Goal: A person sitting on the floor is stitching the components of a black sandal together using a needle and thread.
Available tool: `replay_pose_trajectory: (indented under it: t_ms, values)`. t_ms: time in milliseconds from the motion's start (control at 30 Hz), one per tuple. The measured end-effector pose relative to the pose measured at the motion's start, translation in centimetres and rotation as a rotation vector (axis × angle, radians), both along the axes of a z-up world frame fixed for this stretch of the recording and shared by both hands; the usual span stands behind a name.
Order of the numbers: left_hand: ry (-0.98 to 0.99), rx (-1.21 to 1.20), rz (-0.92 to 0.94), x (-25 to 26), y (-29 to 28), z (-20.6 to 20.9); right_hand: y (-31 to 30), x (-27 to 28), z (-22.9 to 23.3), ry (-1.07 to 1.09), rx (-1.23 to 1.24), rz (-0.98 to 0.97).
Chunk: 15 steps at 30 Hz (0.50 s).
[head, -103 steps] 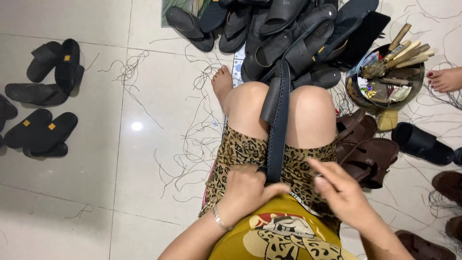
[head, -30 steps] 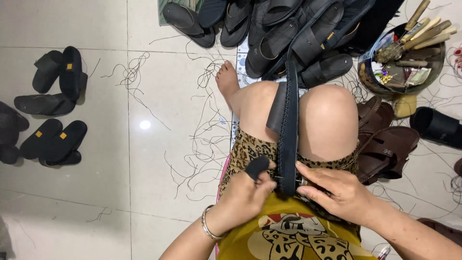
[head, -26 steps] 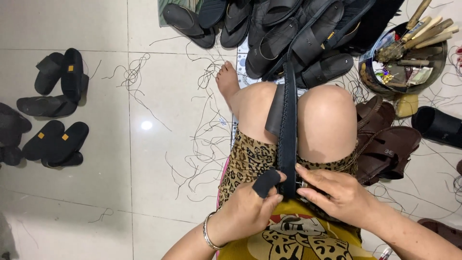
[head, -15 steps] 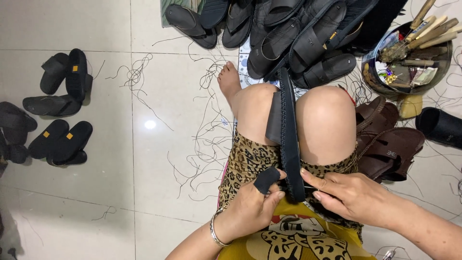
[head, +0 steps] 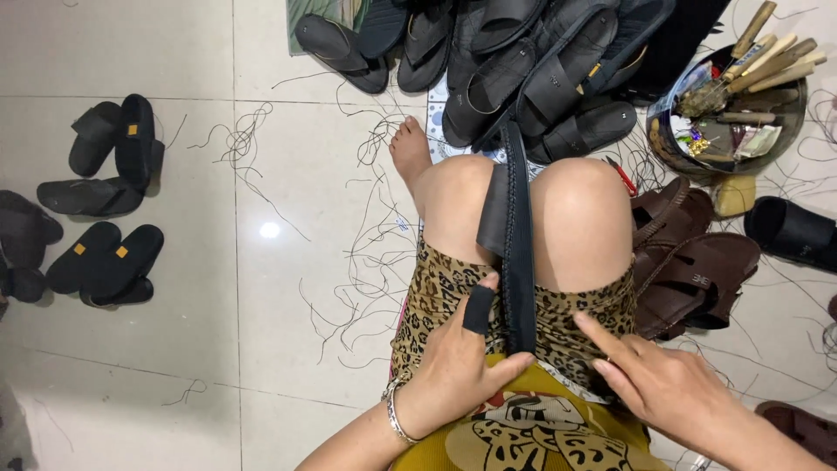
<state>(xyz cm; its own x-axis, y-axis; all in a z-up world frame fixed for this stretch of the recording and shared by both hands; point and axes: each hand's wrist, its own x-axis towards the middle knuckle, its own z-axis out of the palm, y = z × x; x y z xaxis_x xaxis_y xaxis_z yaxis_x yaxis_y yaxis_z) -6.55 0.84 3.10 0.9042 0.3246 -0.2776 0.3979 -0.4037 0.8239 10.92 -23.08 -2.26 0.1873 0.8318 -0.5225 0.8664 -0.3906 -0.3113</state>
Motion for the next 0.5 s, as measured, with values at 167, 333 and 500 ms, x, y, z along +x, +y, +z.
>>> replay_pose_trajectory:
  t_ms: [167, 333, 500]
  values:
    - [0.061, -0.044, -0.032, 1.1, -0.4, -0.9, 3.6, -3.3, -0.1, 0.653, 0.117, -0.521]
    - [0.064, -0.021, 0.092, 1.4, -1.4, -2.4, 5.0, -4.5, -2.4, 1.461, 0.731, -0.955]
    - [0.118, -0.125, 0.042, 1.1, -0.7, -2.3, 2.4, 1.6, 3.2, 1.294, 0.762, -1.280]
